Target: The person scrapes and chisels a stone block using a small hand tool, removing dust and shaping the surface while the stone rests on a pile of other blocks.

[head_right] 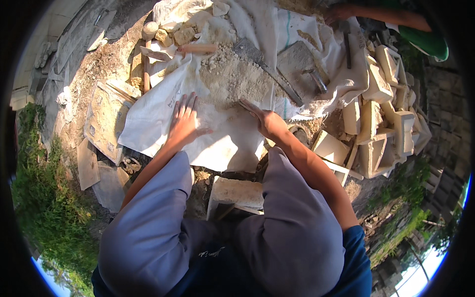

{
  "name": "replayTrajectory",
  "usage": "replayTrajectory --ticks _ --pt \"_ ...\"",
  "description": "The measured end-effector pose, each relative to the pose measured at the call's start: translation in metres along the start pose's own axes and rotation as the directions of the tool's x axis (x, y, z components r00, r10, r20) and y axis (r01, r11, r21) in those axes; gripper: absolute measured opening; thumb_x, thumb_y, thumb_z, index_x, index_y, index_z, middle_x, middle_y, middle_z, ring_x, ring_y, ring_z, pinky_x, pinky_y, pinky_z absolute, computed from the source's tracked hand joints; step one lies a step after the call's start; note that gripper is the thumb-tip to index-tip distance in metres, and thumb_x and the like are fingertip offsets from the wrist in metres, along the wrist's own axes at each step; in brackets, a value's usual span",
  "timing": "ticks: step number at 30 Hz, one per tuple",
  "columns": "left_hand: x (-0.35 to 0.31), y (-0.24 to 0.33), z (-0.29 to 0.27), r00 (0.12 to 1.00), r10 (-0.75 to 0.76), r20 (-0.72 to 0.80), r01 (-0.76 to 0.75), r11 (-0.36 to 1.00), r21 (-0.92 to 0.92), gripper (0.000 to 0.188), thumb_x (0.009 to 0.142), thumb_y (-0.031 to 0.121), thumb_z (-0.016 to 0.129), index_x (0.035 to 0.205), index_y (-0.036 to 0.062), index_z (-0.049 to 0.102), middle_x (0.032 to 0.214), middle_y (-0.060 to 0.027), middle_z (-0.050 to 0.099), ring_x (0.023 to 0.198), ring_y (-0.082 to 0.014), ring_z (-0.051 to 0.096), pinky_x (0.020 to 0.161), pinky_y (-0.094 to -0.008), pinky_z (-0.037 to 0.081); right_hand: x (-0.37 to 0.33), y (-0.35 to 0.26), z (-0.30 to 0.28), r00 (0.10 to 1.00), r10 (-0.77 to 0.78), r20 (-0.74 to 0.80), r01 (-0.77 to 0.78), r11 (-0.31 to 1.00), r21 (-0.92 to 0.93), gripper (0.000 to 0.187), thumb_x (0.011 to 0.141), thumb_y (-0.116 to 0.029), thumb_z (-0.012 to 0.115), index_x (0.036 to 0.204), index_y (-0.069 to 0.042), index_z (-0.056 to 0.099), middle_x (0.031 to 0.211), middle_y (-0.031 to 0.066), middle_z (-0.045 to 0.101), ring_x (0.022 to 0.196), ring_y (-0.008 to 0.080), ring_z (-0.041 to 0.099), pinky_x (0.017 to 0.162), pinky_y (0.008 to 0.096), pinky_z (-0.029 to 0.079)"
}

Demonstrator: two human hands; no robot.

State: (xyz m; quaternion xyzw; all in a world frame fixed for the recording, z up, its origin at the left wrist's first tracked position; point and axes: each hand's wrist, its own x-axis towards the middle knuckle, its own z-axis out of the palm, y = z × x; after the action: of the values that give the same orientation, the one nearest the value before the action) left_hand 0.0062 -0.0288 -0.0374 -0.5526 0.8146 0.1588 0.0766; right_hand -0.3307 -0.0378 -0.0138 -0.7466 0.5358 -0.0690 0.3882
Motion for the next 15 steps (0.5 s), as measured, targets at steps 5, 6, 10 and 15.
replayTrajectory --ticks 5,6,10,15 --pt "-0.003 0.004 -0.004 1.000 -0.021 0.012 0.022 0.998 -0.056 0.134 0.078 0.084 0.065 0.165 -0.0069 0.018 0.176 -0.0166 0.013 0.164 -0.0359 0.005 0.132 -0.0546 0.004 0.015 -0.003 -0.013 0.996 -0.086 -0.006 0.086 0.996 0.029 0.062 0.105 -0.014 0.053 0.161 -0.037 0.040 0.085 0.0270 0.069 0.078 0.0468 0.069 0.069 0.0554 0.054" --pt "-0.004 0.002 -0.005 1.000 -0.026 0.012 0.027 0.998 -0.054 0.134 0.078 0.084 0.065 0.165 -0.0069 0.018 0.176 -0.0166 0.013 0.164 -0.0359 0.005 0.132 -0.0546 0.004 0.017 -0.007 -0.016 0.996 -0.084 -0.028 0.085 0.996 0.034 0.061 0.105 -0.013 0.053 0.161 -0.036 0.040 0.085 0.0274 0.069 0.078 0.0473 0.069 0.070 0.0555 0.054" --pt "-0.009 -0.002 -0.007 1.000 -0.013 0.005 0.013 1.000 -0.026 0.131 0.078 0.083 0.066 0.163 -0.0071 0.024 0.176 -0.0170 0.015 0.163 -0.0358 0.007 0.132 -0.0535 0.006 0.009 -0.023 -0.009 0.937 -0.163 -0.308 0.211 0.968 0.133 0.064 0.103 -0.009 0.055 0.160 -0.034 0.042 0.083 0.0261 0.068 0.076 0.0468 0.069 0.068 0.0551 0.052" --pt "0.000 0.003 -0.009 0.999 0.014 -0.041 -0.015 0.999 -0.035 0.130 0.077 0.081 0.069 0.162 -0.0079 0.025 0.175 -0.0173 0.018 0.163 -0.0365 0.011 0.132 -0.0541 0.009 0.000 0.014 0.008 0.997 -0.066 -0.048 0.064 0.997 -0.040 0.068 0.102 -0.011 0.056 0.162 -0.037 0.037 0.082 0.0261 0.069 0.072 0.0459 0.069 0.064 0.0566 0.054"
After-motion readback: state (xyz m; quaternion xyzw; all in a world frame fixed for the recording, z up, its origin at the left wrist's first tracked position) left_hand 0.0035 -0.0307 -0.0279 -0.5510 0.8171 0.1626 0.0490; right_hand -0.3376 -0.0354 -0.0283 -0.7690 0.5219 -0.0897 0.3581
